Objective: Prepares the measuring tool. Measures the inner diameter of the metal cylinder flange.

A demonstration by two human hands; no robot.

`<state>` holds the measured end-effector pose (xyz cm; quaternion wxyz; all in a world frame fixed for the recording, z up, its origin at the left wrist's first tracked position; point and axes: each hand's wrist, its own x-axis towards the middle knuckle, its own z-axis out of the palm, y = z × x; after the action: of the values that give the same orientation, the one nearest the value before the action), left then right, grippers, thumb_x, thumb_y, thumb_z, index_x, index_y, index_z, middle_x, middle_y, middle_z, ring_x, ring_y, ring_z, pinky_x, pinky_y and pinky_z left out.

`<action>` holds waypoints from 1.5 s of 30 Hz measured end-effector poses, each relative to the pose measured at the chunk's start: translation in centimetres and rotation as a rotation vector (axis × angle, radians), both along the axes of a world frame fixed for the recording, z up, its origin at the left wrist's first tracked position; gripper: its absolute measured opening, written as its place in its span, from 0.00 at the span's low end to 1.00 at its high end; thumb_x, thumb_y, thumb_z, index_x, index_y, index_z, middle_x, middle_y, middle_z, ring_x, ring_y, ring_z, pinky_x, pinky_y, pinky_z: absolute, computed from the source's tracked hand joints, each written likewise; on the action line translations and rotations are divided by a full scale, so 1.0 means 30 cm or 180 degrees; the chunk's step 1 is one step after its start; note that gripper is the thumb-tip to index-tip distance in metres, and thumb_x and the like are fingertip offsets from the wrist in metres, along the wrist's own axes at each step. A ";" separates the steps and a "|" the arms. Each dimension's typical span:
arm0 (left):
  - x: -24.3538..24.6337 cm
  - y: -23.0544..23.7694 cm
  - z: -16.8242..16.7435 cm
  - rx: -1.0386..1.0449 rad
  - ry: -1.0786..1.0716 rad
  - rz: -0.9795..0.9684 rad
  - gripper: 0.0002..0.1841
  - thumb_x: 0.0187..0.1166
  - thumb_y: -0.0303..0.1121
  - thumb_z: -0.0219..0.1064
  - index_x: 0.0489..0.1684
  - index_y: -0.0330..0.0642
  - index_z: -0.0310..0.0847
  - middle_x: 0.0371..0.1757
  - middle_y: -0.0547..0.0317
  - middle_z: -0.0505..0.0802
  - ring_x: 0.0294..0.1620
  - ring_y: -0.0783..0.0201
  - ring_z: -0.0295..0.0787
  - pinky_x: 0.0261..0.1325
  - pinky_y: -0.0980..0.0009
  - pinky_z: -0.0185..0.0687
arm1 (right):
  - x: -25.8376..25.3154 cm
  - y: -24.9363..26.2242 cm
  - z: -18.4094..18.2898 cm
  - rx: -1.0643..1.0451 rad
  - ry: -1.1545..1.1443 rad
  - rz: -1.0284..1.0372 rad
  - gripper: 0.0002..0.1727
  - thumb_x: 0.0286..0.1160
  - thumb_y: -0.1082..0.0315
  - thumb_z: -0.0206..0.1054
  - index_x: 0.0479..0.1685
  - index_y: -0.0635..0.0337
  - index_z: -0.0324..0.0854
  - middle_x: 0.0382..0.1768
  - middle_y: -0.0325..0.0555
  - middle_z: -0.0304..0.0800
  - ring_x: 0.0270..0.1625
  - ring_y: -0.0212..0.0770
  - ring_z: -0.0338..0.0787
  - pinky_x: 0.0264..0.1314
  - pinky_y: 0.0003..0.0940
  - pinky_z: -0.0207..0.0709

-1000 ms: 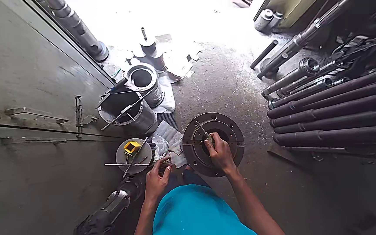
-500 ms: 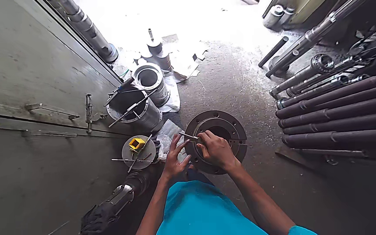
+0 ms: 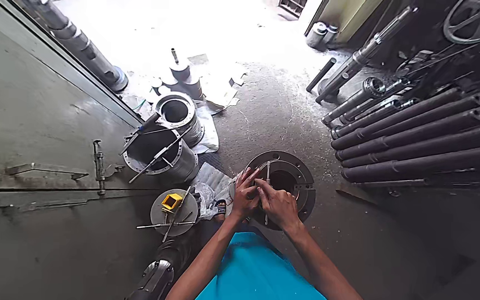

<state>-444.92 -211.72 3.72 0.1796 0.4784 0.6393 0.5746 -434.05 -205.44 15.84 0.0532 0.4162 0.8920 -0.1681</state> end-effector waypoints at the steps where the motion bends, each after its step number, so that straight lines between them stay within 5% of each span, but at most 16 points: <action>1: 0.000 0.000 -0.002 0.0013 -0.0012 -0.0002 0.11 0.75 0.40 0.68 0.39 0.49 0.98 0.73 0.58 0.89 0.87 0.49 0.69 0.91 0.43 0.53 | -0.007 -0.009 -0.001 -0.0048 -0.0014 -0.0158 0.27 0.90 0.45 0.43 0.77 0.33 0.81 0.25 0.49 0.92 0.31 0.58 0.93 0.34 0.59 0.80; 6: 0.009 0.000 -0.019 0.0037 -0.0084 0.0051 0.16 0.76 0.42 0.69 0.57 0.50 0.94 0.76 0.63 0.87 0.87 0.54 0.70 0.91 0.42 0.52 | -0.032 0.002 0.023 -0.0801 -0.0014 -0.0810 0.29 0.91 0.43 0.44 0.76 0.49 0.76 0.30 0.47 0.91 0.35 0.52 0.93 0.44 0.56 0.84; 9: -0.001 0.005 -0.016 -0.0015 0.0062 -0.0049 0.12 0.76 0.43 0.67 0.36 0.50 0.97 0.75 0.59 0.88 0.87 0.50 0.70 0.90 0.40 0.49 | -0.041 0.006 0.124 -0.0697 -0.0619 -0.0886 0.34 0.89 0.39 0.47 0.88 0.45 0.66 0.38 0.54 0.93 0.42 0.58 0.93 0.49 0.61 0.83; 12: -0.007 0.006 -0.012 -0.0032 0.0125 -0.0089 0.13 0.76 0.44 0.67 0.32 0.51 0.96 0.75 0.59 0.88 0.87 0.51 0.69 0.90 0.40 0.48 | -0.014 -0.004 0.159 0.0535 -0.0273 -0.0236 0.29 0.76 0.42 0.64 0.71 0.47 0.85 0.45 0.50 0.93 0.44 0.56 0.93 0.40 0.55 0.85; 14: -0.009 0.005 -0.015 -0.0045 0.0164 -0.0104 0.13 0.75 0.45 0.66 0.34 0.52 0.97 0.76 0.59 0.88 0.87 0.50 0.69 0.90 0.39 0.48 | -0.018 0.011 0.143 0.0644 -0.0182 0.0331 0.25 0.73 0.47 0.69 0.65 0.48 0.88 0.59 0.51 0.90 0.58 0.57 0.89 0.50 0.52 0.86; 16: -0.007 0.001 -0.018 -0.0038 0.0197 -0.0118 0.14 0.75 0.45 0.65 0.34 0.52 0.97 0.75 0.58 0.88 0.87 0.49 0.70 0.89 0.39 0.48 | -0.029 0.022 0.111 0.0572 -0.0262 0.0535 0.22 0.76 0.50 0.69 0.57 0.56 0.89 0.55 0.54 0.90 0.57 0.58 0.90 0.52 0.51 0.86; 19: -0.010 0.006 -0.007 0.0007 0.0223 -0.0093 0.14 0.79 0.44 0.64 0.37 0.53 0.98 0.74 0.55 0.89 0.85 0.46 0.72 0.87 0.36 0.52 | -0.060 0.042 0.099 0.0444 -0.0351 0.0200 0.24 0.79 0.49 0.65 0.42 0.67 0.87 0.39 0.58 0.90 0.43 0.57 0.94 0.44 0.52 0.86; 24: -0.011 0.009 -0.006 0.0024 0.0259 -0.0093 0.14 0.80 0.44 0.64 0.40 0.55 0.98 0.76 0.58 0.87 0.86 0.48 0.71 0.87 0.37 0.52 | -0.132 0.051 0.191 -0.0213 -0.1562 -0.0497 0.37 0.84 0.33 0.48 0.40 0.59 0.88 0.40 0.57 0.93 0.50 0.59 0.94 0.47 0.61 0.79; 27: -0.014 0.007 -0.010 -0.0003 0.0301 -0.0101 0.12 0.80 0.44 0.65 0.45 0.59 0.98 0.77 0.59 0.87 0.86 0.48 0.71 0.87 0.37 0.53 | -0.063 0.055 0.153 0.0620 -0.0460 0.0397 0.21 0.83 0.51 0.58 0.32 0.56 0.89 0.32 0.51 0.92 0.38 0.55 0.94 0.34 0.53 0.82; 29: -0.016 0.005 -0.006 -0.0017 0.0301 -0.0116 0.12 0.80 0.44 0.65 0.44 0.59 0.98 0.77 0.59 0.87 0.86 0.48 0.71 0.87 0.38 0.53 | -0.018 0.115 0.134 0.0728 0.0299 0.1302 0.12 0.69 0.69 0.66 0.48 0.49 0.91 0.48 0.44 0.92 0.46 0.51 0.92 0.39 0.47 0.86; 31: -0.017 0.003 -0.004 -0.0003 0.0300 -0.0127 0.12 0.79 0.43 0.66 0.44 0.58 0.98 0.75 0.57 0.88 0.85 0.47 0.72 0.86 0.37 0.53 | 0.001 0.166 0.142 0.0355 0.0145 0.1876 0.31 0.61 0.80 0.70 0.66 0.40 0.87 0.74 0.37 0.85 0.66 0.52 0.87 0.54 0.50 0.84; 33: -0.016 0.006 -0.009 0.0006 0.0316 -0.0140 0.12 0.78 0.43 0.66 0.46 0.59 0.98 0.75 0.59 0.88 0.85 0.48 0.72 0.87 0.37 0.52 | 0.017 0.199 0.123 0.0236 0.0001 0.2191 0.32 0.66 0.81 0.68 0.70 0.38 0.86 0.82 0.32 0.79 0.73 0.50 0.84 0.62 0.50 0.80; 38: -0.015 0.004 -0.010 -0.0044 0.0309 -0.0091 0.12 0.80 0.45 0.65 0.47 0.60 0.97 0.77 0.62 0.86 0.86 0.51 0.71 0.87 0.38 0.53 | -0.002 0.215 0.131 0.0240 -0.0074 0.2182 0.16 0.78 0.63 0.68 0.63 0.45 0.90 0.64 0.41 0.93 0.62 0.50 0.89 0.61 0.47 0.81; 42: -0.005 0.011 -0.024 0.0053 0.0170 -0.0013 0.10 0.74 0.43 0.72 0.44 0.59 0.98 0.75 0.63 0.88 0.85 0.52 0.72 0.87 0.39 0.54 | 0.001 0.211 0.110 0.0460 -0.0691 0.1866 0.30 0.82 0.39 0.56 0.47 0.57 0.89 0.34 0.49 0.93 0.46 0.56 0.92 0.49 0.51 0.82; 43: -0.005 0.011 -0.025 0.0039 0.0195 0.0002 0.10 0.74 0.44 0.71 0.44 0.58 0.98 0.75 0.63 0.88 0.85 0.52 0.73 0.87 0.39 0.54 | -0.001 0.193 0.103 0.0495 -0.0779 0.1703 0.32 0.81 0.38 0.53 0.51 0.58 0.88 0.30 0.50 0.91 0.42 0.57 0.92 0.47 0.52 0.81; 45: -0.006 0.012 -0.024 0.0023 0.0296 0.0049 0.10 0.75 0.44 0.68 0.39 0.55 0.97 0.74 0.62 0.89 0.84 0.52 0.75 0.86 0.39 0.56 | -0.019 0.140 0.097 0.0553 -0.0884 0.1284 0.36 0.83 0.40 0.51 0.77 0.57 0.79 0.22 0.51 0.89 0.31 0.58 0.92 0.38 0.54 0.81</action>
<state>-445.08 -211.35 3.00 0.1436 0.5003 0.6486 0.5554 -434.62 -201.25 18.76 0.1716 0.2519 0.9522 -0.0182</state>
